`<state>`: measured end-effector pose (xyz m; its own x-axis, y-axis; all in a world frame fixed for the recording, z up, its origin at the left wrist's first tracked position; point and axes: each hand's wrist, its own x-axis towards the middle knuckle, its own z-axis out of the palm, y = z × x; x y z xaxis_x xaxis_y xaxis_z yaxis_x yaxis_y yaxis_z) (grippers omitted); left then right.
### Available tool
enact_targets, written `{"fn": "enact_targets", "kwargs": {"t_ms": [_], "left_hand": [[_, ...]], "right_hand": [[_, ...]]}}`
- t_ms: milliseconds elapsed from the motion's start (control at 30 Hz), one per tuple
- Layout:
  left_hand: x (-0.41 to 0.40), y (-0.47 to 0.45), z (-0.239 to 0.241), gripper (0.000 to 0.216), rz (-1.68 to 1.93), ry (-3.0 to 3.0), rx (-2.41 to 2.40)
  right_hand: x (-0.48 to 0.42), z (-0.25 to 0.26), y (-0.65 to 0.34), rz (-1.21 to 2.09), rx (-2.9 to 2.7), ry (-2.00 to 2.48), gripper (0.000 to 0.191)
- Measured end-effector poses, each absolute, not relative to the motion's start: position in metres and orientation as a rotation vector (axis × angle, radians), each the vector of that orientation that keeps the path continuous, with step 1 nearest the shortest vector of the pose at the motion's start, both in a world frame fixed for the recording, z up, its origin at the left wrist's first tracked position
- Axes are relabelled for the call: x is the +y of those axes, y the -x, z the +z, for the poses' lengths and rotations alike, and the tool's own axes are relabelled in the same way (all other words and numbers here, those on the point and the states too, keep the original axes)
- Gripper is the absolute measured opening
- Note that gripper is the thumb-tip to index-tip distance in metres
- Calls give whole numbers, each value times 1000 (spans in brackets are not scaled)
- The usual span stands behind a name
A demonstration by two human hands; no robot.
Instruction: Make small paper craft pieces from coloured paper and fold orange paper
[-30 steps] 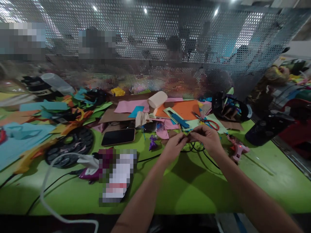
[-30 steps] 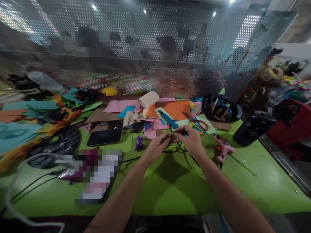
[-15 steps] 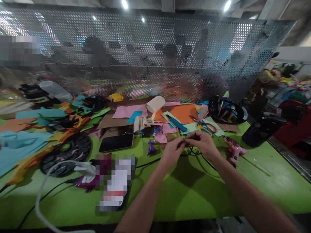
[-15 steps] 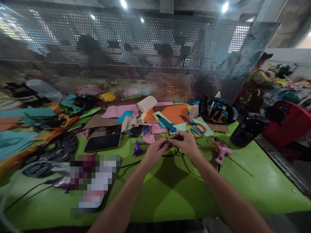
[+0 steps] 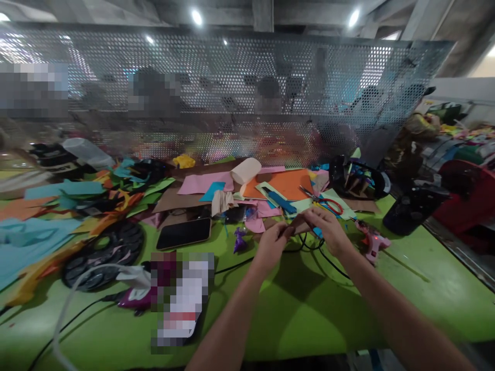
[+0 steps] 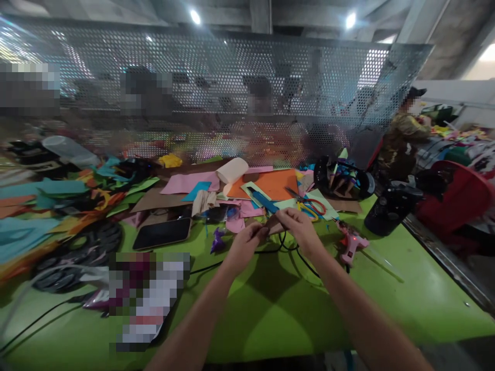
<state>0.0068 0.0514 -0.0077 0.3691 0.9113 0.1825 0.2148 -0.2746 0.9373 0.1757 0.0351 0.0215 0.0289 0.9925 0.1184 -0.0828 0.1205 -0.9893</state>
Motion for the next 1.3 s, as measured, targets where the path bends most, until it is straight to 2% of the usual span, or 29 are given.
{"fn": "enact_targets", "kwargs": {"t_ms": [367,533,667,1000,1200,1300], "left_hand": [[51,-3,-5,30,925,-1750,982],[52,-1,-2,28,910,-1640,968],[54,0,-1,24,914,-1563,963],[53,-1,-2,30,944,-1620,932],[54,-4,-4,26,953,-1658,942],[56,-3,-6,27,982,-1661,1021]], "right_hand": [[38,17,-179,1121,-1119,1120,26],[37,21,-180,1057,-1132,1167,27],[35,25,-177,1137,-1118,1113,27],[35,21,-178,1037,-1224,1180,28],[35,16,-174,1051,-1263,1115,30],[34,17,-177,921,-1229,1093,30]]}}
